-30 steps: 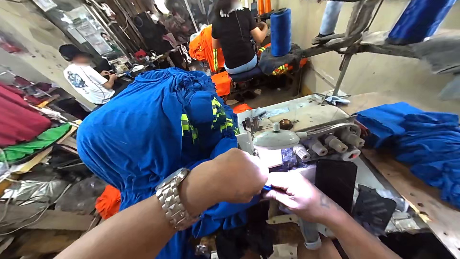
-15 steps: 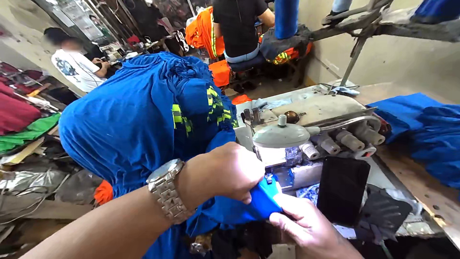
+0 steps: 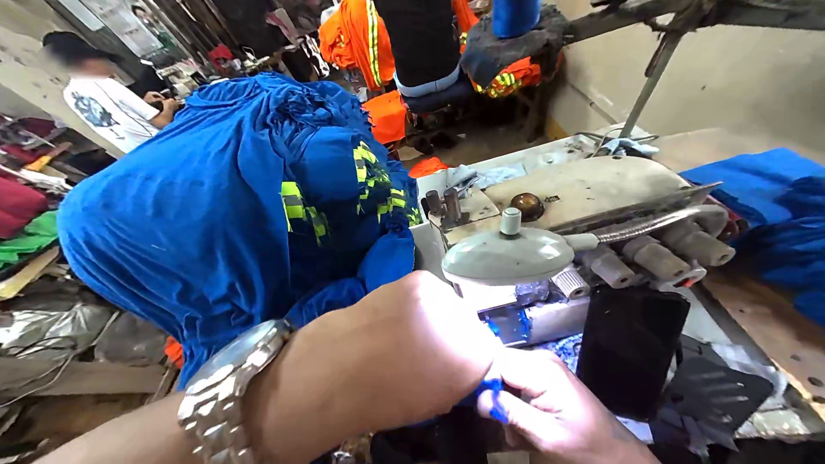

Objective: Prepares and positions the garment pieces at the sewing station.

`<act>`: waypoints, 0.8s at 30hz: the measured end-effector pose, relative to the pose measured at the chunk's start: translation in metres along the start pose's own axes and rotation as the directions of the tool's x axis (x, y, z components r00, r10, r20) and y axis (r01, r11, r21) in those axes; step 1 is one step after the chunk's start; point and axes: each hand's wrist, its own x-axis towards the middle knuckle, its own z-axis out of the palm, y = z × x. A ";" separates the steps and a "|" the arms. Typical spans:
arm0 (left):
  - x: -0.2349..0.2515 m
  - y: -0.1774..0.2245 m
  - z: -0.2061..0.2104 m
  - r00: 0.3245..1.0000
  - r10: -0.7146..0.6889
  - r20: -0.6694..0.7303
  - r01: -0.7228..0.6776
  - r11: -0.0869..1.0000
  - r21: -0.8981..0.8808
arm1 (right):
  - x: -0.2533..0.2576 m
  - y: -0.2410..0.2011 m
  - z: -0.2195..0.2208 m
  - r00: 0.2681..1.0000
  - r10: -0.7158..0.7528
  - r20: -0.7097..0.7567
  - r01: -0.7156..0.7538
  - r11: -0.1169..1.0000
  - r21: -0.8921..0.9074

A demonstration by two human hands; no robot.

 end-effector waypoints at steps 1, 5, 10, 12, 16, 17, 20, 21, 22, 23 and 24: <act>0.000 -0.001 0.001 1.000 0.013 -0.013 -0.013 1.000 -0.003 | -0.001 0.000 0.000 1.000 -0.003 -0.001 0.003 1.000 0.005; -0.004 -0.005 0.009 0.998 0.040 -0.051 -0.043 0.998 -0.052 | 0.000 0.002 -0.003 1.000 -0.015 -0.011 0.015 0.999 0.035; -0.006 0.002 0.015 1.000 -0.011 -0.019 0.008 0.988 -0.153 | -0.004 0.000 0.000 0.999 -0.030 -0.035 0.030 1.000 -0.004; -0.008 0.007 0.019 0.999 -0.036 -0.032 0.031 0.989 -0.147 | -0.008 -0.005 0.009 0.996 -0.005 -0.087 -0.003 0.996 -0.092; -0.019 0.016 0.036 0.989 -0.144 -0.039 0.138 0.982 -0.126 | -0.019 -0.005 0.046 0.981 0.091 -0.171 -0.136 0.952 -0.274; -0.022 0.019 0.040 0.986 -0.163 -0.026 0.158 0.978 -0.138 | -0.020 -0.003 0.049 0.980 0.124 -0.158 -0.165 0.948 -0.274; -0.028 0.034 0.043 0.975 -0.212 -0.071 0.187 0.948 -0.258 | -0.023 -0.009 0.039 0.993 0.096 -0.066 -0.111 0.951 -0.288; -0.027 0.042 0.046 0.961 -0.255 -0.108 0.207 0.920 -0.334 | -0.027 -0.012 0.032 0.996 0.047 -0.080 -0.072 0.936 -0.345; -0.023 0.052 0.052 0.938 -0.316 -0.140 0.241 0.888 -0.392 | -0.035 -0.013 0.024 0.989 0.013 -0.144 -0.077 0.890 -0.449; -0.016 0.063 0.060 0.905 -0.391 -0.168 0.284 0.849 -0.445 | -0.045 -0.011 0.018 0.974 -0.006 -0.226 -0.128 0.811 -0.570; -0.008 0.074 0.068 0.874 -0.436 -0.216 0.303 0.835 -0.459 | -0.052 -0.011 0.014 0.961 -0.005 -0.277 -0.182 0.743 -0.644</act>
